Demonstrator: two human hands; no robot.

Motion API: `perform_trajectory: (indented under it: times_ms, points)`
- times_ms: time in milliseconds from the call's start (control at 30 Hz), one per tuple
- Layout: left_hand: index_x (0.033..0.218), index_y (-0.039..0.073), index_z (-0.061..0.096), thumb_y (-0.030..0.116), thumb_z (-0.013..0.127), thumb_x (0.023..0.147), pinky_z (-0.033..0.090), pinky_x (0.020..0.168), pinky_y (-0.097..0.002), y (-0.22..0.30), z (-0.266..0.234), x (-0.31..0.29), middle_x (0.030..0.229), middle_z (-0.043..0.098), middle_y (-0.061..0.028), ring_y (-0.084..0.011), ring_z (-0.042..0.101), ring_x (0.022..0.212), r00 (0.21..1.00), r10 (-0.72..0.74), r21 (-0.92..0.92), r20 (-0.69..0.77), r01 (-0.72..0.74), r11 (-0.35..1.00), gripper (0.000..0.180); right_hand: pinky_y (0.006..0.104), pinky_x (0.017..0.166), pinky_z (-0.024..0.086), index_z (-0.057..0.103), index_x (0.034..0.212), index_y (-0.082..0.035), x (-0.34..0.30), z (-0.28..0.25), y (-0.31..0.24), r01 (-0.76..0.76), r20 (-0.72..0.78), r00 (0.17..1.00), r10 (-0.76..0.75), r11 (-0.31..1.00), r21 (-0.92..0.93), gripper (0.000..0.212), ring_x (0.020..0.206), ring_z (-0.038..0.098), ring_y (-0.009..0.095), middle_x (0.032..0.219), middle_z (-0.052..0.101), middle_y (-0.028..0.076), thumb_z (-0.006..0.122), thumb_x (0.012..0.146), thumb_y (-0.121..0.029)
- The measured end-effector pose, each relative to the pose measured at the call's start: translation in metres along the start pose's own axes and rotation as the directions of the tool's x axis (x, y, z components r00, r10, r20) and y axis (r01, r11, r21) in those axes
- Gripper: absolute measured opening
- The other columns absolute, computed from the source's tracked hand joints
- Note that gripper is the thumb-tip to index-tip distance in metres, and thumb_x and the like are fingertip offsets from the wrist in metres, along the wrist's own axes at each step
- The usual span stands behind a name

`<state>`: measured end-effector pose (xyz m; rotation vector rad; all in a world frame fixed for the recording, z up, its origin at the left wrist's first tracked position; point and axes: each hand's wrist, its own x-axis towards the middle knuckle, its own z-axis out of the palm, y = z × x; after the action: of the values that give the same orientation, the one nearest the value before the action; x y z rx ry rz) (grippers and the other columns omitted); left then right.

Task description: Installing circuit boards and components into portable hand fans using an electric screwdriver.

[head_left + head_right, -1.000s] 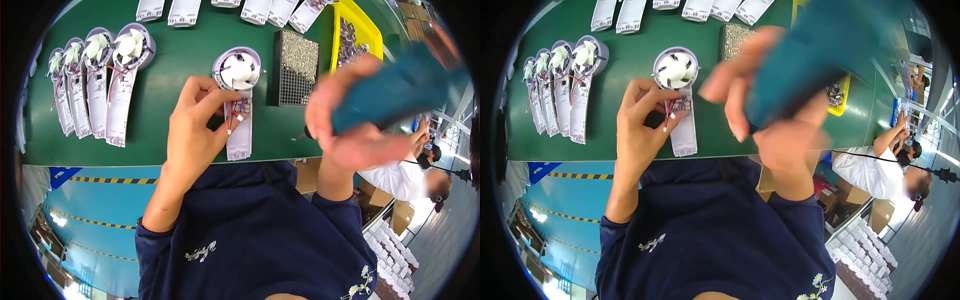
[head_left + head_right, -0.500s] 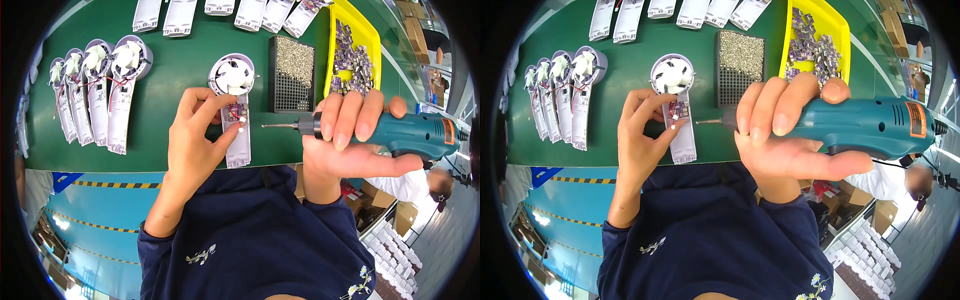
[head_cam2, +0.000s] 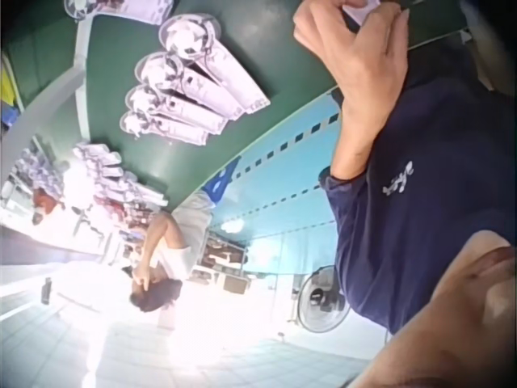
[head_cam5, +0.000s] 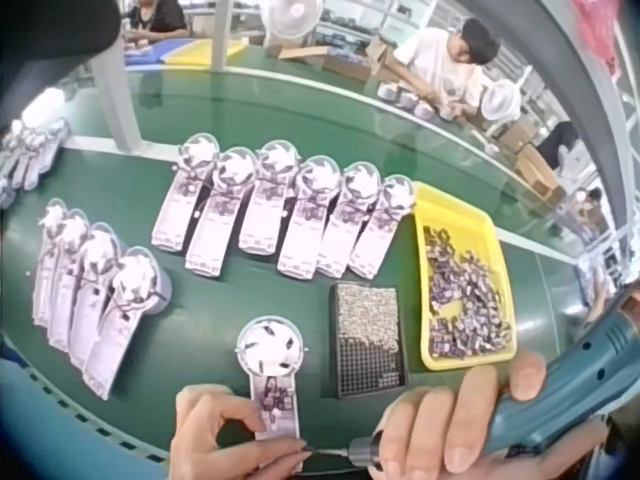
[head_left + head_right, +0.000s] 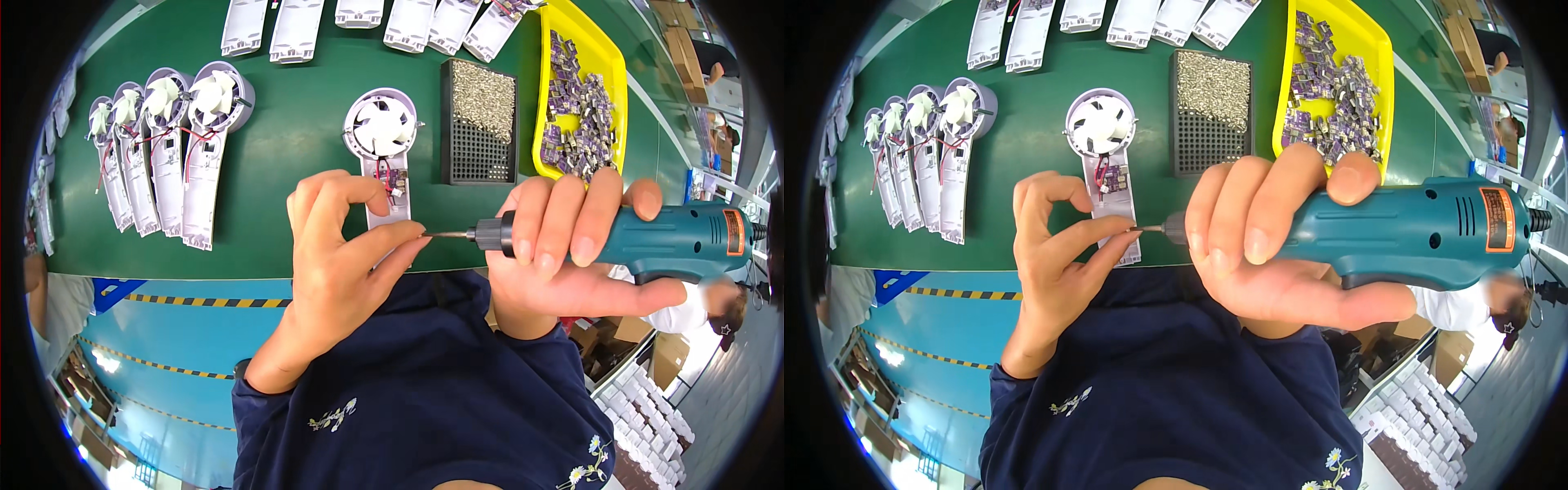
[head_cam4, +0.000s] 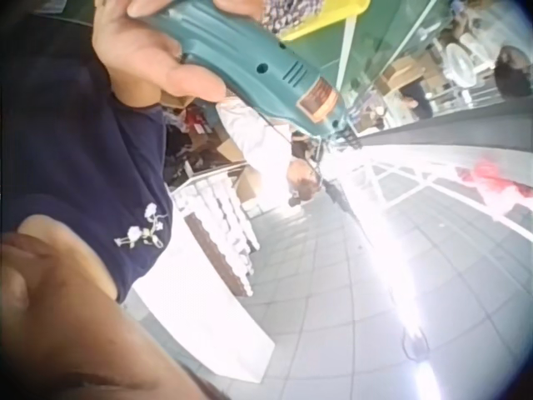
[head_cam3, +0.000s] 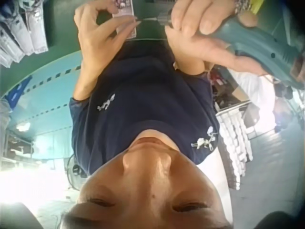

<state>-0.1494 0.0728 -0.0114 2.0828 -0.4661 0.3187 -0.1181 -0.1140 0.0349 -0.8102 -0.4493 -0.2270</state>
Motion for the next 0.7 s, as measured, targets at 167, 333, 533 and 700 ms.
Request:
perform_trajectory:
  times_ms: [167,333,533,700]
  points:
    - [0.083,0.011,0.077,0.005,0.086,0.057,0.045,0.078,-0.0369,0.0,-0.002,0.002,0.094,0.054,-0.0043,-0.0251,0.053,0.094,0.998,-0.029,-0.026,0.054,0.031,0.999,0.027,0.029,0.053,0.045,0.049,0.126,-0.01,-0.003,0.001,-0.002,0.018,0.034,0.999,-0.018,1.0,-0.005,0.073,0.058,0.054,0.013,0.083,0.054,0.003,0.058,0.089,-0.073]
    - [0.082,0.01,0.077,0.005,0.086,0.057,0.045,0.079,-0.037,0.002,-0.001,0.004,0.094,0.055,-0.0045,-0.0252,0.054,0.095,0.996,-0.042,-0.065,0.083,0.047,0.997,0.027,0.0273,0.052,0.045,0.05,0.127,-0.011,-0.004,0.002,0.0,-0.012,0.005,1.0,0.012,1.0,-0.028,0.074,0.057,0.053,0.012,0.082,0.055,0.002,0.06,0.088,-0.073]
    - [0.083,0.009,0.075,0.004,0.086,0.061,0.038,0.081,-0.037,-0.003,0.001,-0.003,0.097,0.058,-0.0019,-0.0237,0.054,0.093,0.994,-0.033,-0.2,0.109,0.055,0.978,0.025,0.0256,0.046,0.045,0.048,0.12,-0.014,0.0,0.002,0.004,-0.062,0.16,0.985,0.059,0.998,0.014,0.065,0.05,0.052,0.012,0.076,0.057,0.001,0.066,0.087,-0.068]
    - [0.089,0.008,0.075,0.004,0.087,0.061,0.041,0.077,-0.0358,-0.003,-0.004,-0.006,0.097,0.057,-0.0037,-0.024,0.055,0.092,0.988,-0.03,-0.203,0.152,0.061,0.977,0.031,0.025,0.045,0.047,0.047,0.117,-0.015,0.002,-0.001,0.0,-0.072,0.302,0.95,0.077,0.997,-0.028,0.061,0.048,0.054,0.012,0.073,0.059,0.002,0.067,0.088,-0.064]
